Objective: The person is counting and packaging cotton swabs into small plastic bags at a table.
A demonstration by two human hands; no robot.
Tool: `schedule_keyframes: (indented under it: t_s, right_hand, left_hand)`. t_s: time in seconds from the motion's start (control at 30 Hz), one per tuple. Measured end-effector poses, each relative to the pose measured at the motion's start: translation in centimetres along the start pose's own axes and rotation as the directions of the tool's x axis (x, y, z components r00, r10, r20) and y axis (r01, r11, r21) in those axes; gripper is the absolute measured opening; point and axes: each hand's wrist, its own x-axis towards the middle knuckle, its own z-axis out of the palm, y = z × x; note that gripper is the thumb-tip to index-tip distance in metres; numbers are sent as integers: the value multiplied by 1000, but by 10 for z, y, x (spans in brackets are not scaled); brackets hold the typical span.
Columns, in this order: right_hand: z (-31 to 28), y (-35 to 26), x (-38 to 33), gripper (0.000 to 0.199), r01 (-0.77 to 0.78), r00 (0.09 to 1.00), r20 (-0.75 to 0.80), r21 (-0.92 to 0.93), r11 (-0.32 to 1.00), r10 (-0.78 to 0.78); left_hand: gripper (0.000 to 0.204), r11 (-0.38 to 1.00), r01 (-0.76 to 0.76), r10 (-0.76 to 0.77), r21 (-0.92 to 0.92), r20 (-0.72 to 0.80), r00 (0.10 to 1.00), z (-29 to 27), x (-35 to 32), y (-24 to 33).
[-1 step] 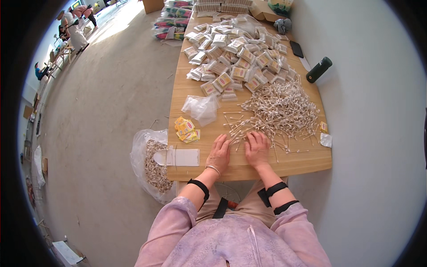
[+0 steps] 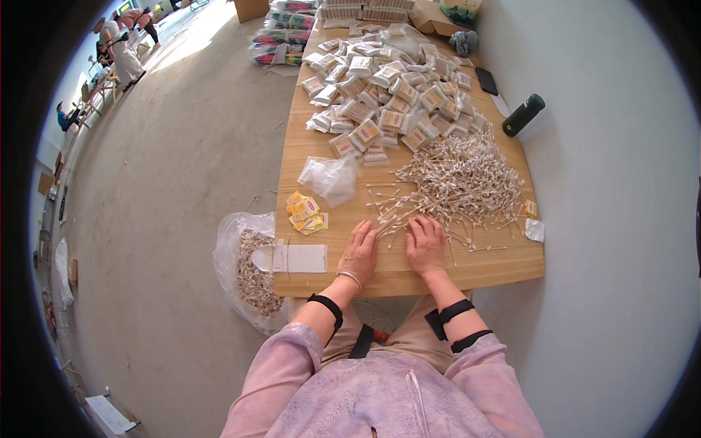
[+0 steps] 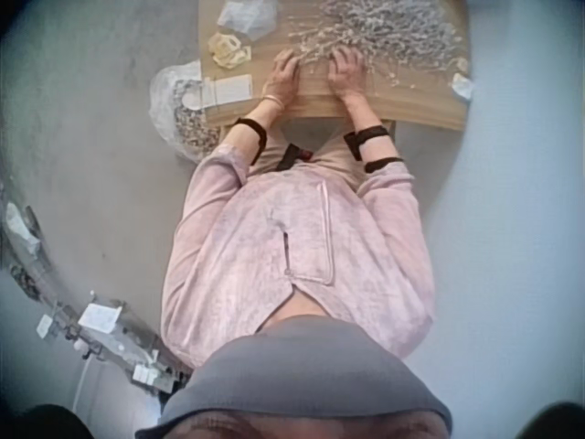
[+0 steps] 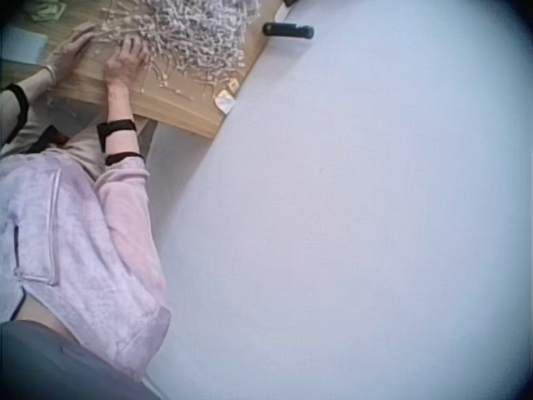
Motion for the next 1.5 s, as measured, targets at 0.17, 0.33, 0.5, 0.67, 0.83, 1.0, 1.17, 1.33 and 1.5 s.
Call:
schedule_keyframes:
  t_s: [0.17,0.33,0.5,0.67,0.83,1.0,1.17,1.33,1.5]
  right_hand:
    - [-3,21,-9,38,-85,995,-50,12,996,85]
    - [-8,18,-10,39,-198,979,-25,104,975,201]
    - [-16,5,-9,44,-52,996,-62,258,965,70]
    - [-21,30,-5,37,-203,963,-126,255,945,240]
    - [-19,21,-10,25,-80,996,-17,156,985,83]
    - [-5,3,-7,13,-52,999,5,60,997,52]
    - [1,-8,0,8,-22,999,-22,130,991,25]
    - [-11,6,1,8,-80,988,-112,233,969,109]
    - [-10,35,-18,6,-236,958,-102,245,940,267]
  left_hand:
    - [34,1000,22,-22,-21,17,1000,0,2,4]
    - [42,1000,23,-23,-3,63,998,-5,4,8]
    - [58,1000,21,-22,9,143,989,-17,7,18]
    - [70,999,25,-32,40,182,983,-19,10,22]
    - [67,999,27,-35,45,170,985,-16,6,15]
    - [61,999,34,-31,-30,122,992,-11,6,10]
    - [62,997,46,-39,-64,97,994,-8,4,6]
    - [70,998,58,-53,-39,124,991,-17,5,13]
    - [79,999,32,-38,32,202,979,-23,11,24]
